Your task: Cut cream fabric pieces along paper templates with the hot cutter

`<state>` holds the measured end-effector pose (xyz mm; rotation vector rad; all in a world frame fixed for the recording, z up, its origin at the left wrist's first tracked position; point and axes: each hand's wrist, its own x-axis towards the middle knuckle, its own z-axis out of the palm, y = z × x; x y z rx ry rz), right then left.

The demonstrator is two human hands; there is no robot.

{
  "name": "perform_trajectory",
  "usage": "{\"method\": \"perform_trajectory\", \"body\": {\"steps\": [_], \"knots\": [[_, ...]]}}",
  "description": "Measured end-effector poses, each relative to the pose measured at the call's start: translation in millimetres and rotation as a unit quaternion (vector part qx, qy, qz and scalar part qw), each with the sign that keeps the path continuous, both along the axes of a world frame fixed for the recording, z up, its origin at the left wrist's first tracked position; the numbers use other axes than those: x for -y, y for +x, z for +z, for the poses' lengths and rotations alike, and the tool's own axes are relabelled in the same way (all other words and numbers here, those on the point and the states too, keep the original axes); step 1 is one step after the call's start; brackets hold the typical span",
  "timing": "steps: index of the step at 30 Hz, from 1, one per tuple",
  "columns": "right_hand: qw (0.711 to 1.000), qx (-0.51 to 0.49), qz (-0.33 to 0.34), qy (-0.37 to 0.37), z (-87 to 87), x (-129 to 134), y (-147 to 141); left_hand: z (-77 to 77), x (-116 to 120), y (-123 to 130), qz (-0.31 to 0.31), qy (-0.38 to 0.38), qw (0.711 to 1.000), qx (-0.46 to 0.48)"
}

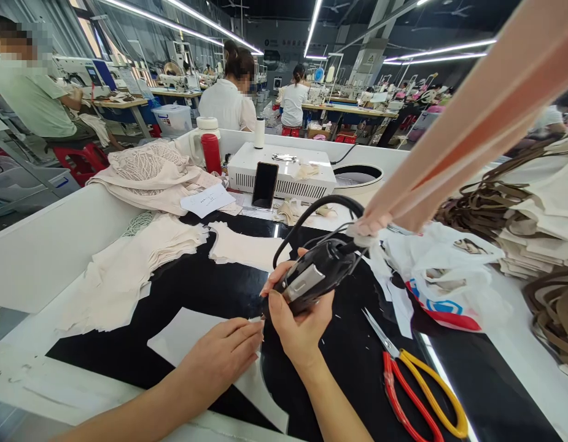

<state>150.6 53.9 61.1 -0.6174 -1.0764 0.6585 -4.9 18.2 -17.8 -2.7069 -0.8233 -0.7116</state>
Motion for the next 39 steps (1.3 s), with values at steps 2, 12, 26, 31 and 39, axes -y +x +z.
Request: {"method": "perform_trajectory", "body": {"steps": [2, 12, 26, 31, 39], "knots": [[1.0, 0.0, -0.005, -0.01, 3.9, 5, 5, 5.1, -5, -6, 0.001, -0.025, 1.0, -0.006], [1.0, -0.004, 0.002, -0.016, 7.2, 38, 25, 35.5, -17, -42, 0.043, -0.048, 0.998, 0.011], [1.0, -0.004, 0.007, -0.024, 0.4, 43, 21, 24.8, 11, -13, -0.081, -0.112, 0.99, 0.01], [1.0, -0.007, 0.009, -0.024, -0.6, 42, 20, 23.1, 11, -13, -0.071, -0.106, 0.992, 0.018], [1.0, -0.011, 0.011, -0.018, -1.9, 44, 19, 22.2, 12, -14, -0.072, -0.113, 0.991, 0.025]]}}
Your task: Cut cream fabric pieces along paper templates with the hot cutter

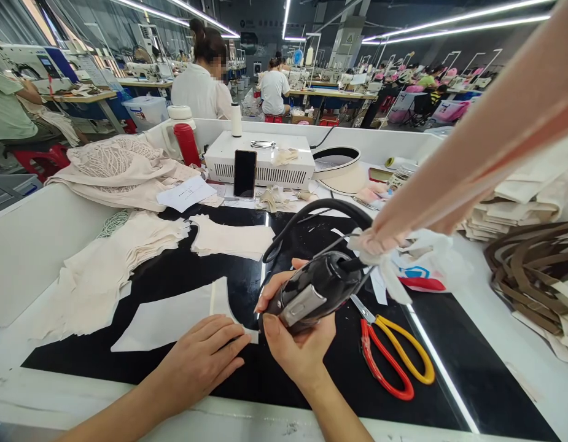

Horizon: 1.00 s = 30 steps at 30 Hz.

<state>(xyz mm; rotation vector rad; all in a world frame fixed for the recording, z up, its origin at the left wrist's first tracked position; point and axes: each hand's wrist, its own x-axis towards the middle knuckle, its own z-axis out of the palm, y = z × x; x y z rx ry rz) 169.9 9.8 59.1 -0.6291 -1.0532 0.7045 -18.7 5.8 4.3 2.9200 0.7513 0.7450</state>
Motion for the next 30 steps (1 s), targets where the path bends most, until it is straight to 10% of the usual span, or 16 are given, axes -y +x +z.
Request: {"method": "perform_trajectory", "body": {"steps": [30], "knots": [[1.0, -0.002, 0.003, 0.006, 1.8, 12, 1, 1.9, 1, 0, -0.001, -0.022, 1.0, -0.003]]}}
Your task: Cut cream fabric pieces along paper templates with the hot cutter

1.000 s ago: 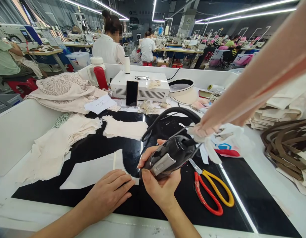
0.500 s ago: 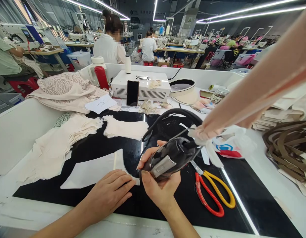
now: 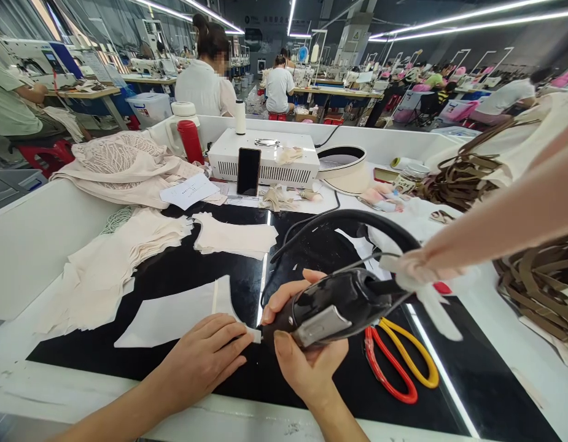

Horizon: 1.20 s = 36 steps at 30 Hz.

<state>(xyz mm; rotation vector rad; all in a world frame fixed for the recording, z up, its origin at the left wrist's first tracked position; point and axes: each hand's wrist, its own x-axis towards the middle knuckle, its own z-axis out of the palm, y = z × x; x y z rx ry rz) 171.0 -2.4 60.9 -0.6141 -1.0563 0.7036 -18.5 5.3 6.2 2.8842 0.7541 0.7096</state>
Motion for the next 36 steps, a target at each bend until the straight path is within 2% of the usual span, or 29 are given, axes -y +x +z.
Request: {"method": "perform_trajectory", "body": {"steps": [10, 22, 36], "knots": [[1.0, -0.001, 0.01, -0.015, -4.9, 2, -2, 3.4, 0, -1, 0.002, -0.02, 1.0, 0.006], [1.0, 0.019, -0.008, -0.008, -2.7, 3, 0, -1.5, -5, -22, 0.023, 0.008, 1.0, 0.006], [1.0, 0.01, -0.001, -0.015, -0.7, 3, 1, 2.2, -11, -12, 0.028, -0.004, 0.999, 0.018]]}}
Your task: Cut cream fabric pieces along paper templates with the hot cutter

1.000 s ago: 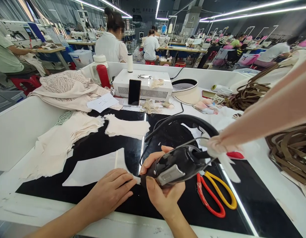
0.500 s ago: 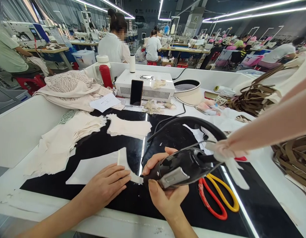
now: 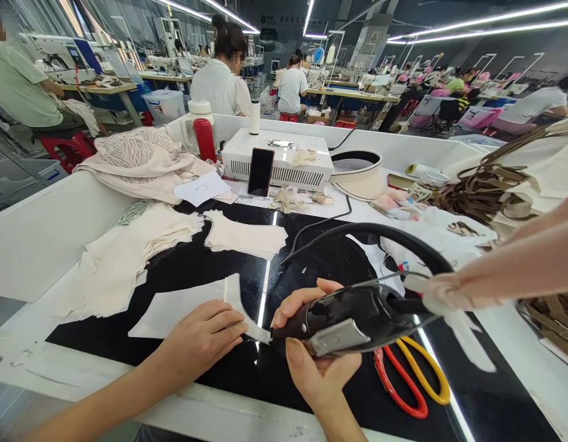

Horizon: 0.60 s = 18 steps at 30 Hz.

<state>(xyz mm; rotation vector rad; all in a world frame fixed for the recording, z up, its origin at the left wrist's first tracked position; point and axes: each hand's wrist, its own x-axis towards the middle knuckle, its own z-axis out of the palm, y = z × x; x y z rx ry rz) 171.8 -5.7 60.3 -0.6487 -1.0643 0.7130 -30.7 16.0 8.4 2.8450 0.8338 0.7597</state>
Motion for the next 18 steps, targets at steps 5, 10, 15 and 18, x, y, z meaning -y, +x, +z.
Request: {"method": "perform_trajectory", "body": {"steps": [5, 10, 15, 18], "knots": [[1.0, 0.004, -0.004, 0.003, 0.6, -0.2, -1.0, -3.6, -4.2, 5.3, 0.015, 0.009, 1.0, 0.005], [1.0, 0.006, -0.006, 0.0, 1.1, -0.8, -1.0, -4.1, -7.8, 7.9, 0.012, -0.004, 1.0, 0.007], [1.0, 0.007, -0.002, -0.004, 3.2, 0.3, -0.9, 0.8, -8.0, 9.5, 0.02, -0.024, 0.999, 0.007], [1.0, 0.005, -0.002, -0.009, 4.2, 0.5, -0.8, 0.7, -7.5, 10.5, 0.03, -0.031, 0.999, 0.003]]}}
